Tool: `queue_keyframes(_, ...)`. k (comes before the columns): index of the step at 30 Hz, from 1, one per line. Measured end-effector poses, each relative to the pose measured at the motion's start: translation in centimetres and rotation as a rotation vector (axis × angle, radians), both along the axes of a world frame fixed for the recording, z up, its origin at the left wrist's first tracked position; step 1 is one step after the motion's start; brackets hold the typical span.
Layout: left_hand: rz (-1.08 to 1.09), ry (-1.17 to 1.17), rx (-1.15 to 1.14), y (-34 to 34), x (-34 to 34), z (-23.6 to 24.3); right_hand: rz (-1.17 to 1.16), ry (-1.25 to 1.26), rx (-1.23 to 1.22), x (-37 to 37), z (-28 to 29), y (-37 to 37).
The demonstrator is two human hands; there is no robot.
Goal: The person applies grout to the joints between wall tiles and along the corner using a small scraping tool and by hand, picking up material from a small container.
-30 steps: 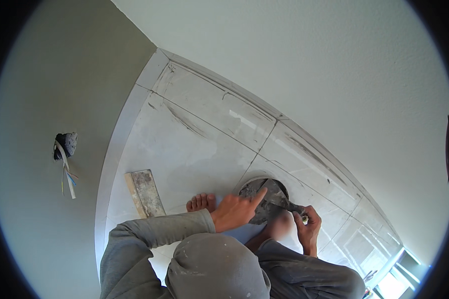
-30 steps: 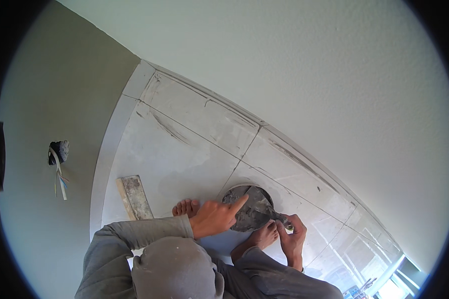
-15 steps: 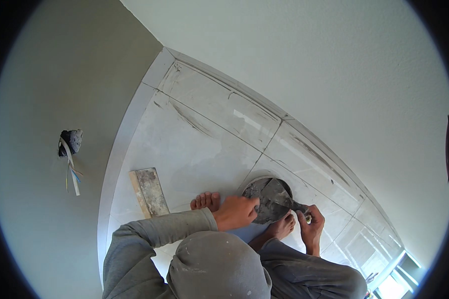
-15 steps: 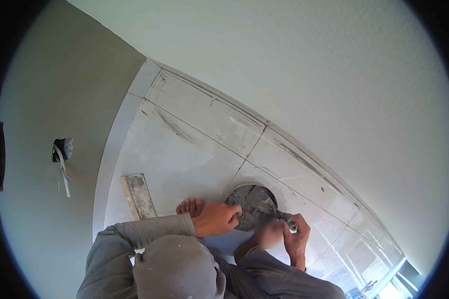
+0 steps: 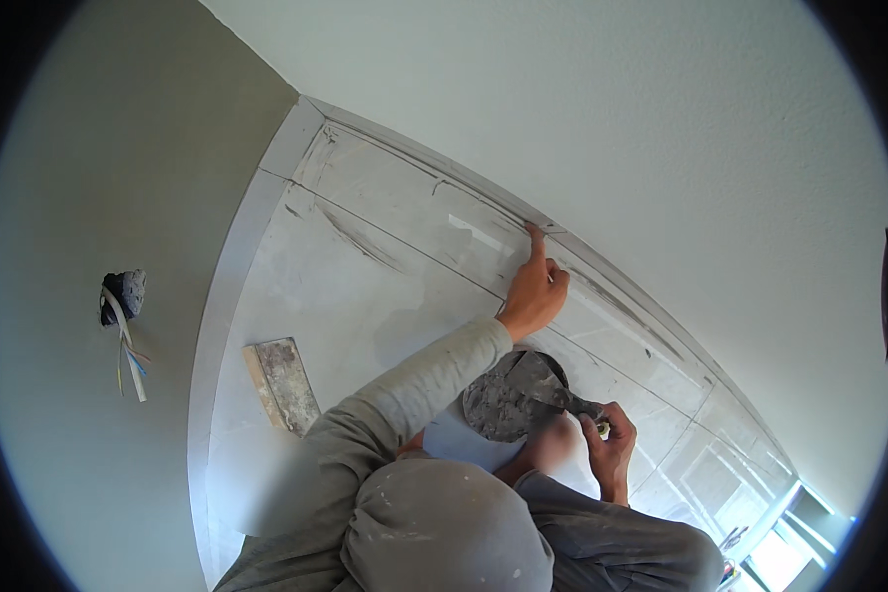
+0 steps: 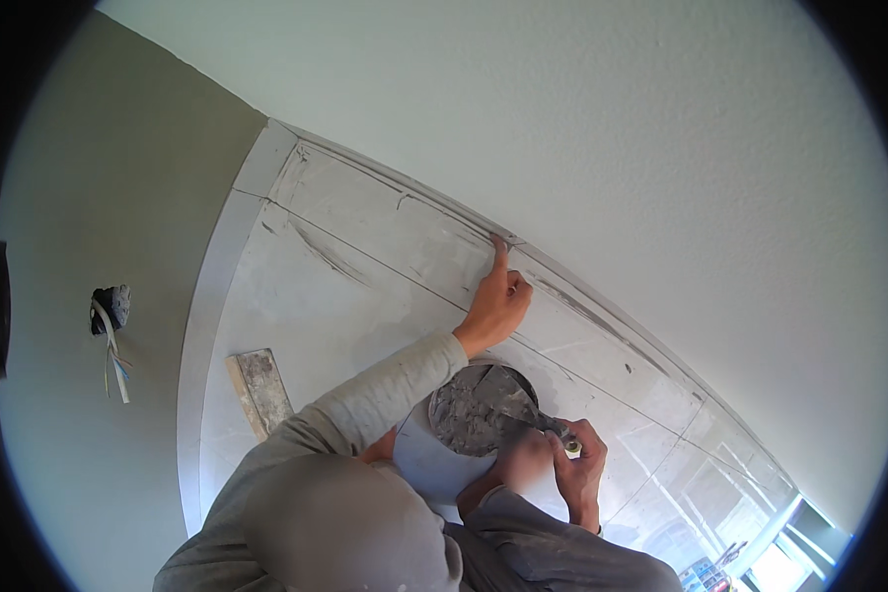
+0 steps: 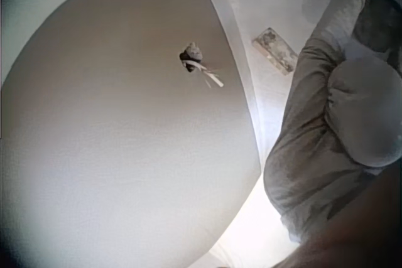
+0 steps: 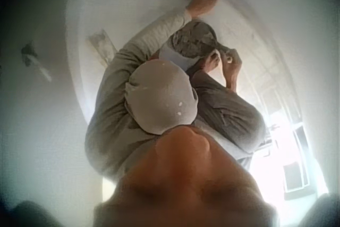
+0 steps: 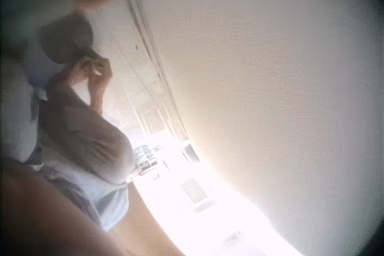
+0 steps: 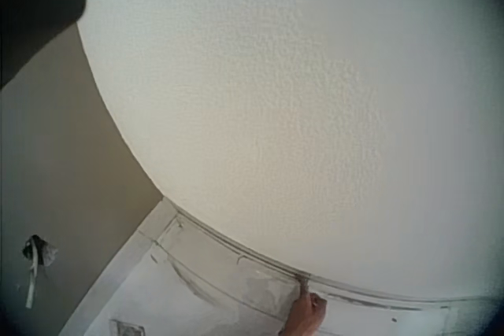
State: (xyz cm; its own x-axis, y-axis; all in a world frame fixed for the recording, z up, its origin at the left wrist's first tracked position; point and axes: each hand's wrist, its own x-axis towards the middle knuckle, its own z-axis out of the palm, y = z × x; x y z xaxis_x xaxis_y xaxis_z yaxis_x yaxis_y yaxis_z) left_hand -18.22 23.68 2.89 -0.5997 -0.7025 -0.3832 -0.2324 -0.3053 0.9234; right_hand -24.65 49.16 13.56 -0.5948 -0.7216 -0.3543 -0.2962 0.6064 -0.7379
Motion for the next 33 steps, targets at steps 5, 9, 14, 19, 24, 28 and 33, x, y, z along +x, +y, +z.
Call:
queue_keyframes(5,-0.012,0.014,0.030,1.9,-1.3,0.6,-0.011,-0.011,0.010,0.0,-0.1,0.4)
queue_keyframes(9,0.094,-0.102,-0.071,0.8,0.0,0.3,0.008,0.024,-0.019,0.0,-0.1,0.8)
queue_keyframes(14,0.089,-0.105,-0.060,0.0,-0.6,1.2,-0.003,0.002,-0.019,-0.1,-0.2,0.6)
queue_keyframes(19,0.106,-0.068,-0.045,1.4,-1.1,1.2,-0.015,-0.003,-0.029,0.0,-0.3,1.0)
queue_keyframes(24,-0.005,-0.222,-0.099,0.9,-0.4,2.0,-0.011,0.013,0.011,0.1,-0.3,0.9)
queue_keyframes(28,-0.129,-0.382,-0.202,0.4,0.5,1.5,0.002,0.019,0.011,0.2,-0.2,1.0)
queue_keyframes(33,-0.127,-0.348,-0.336,1.5,0.0,1.0,-0.027,0.006,-0.030,0.7,-0.1,0.5)
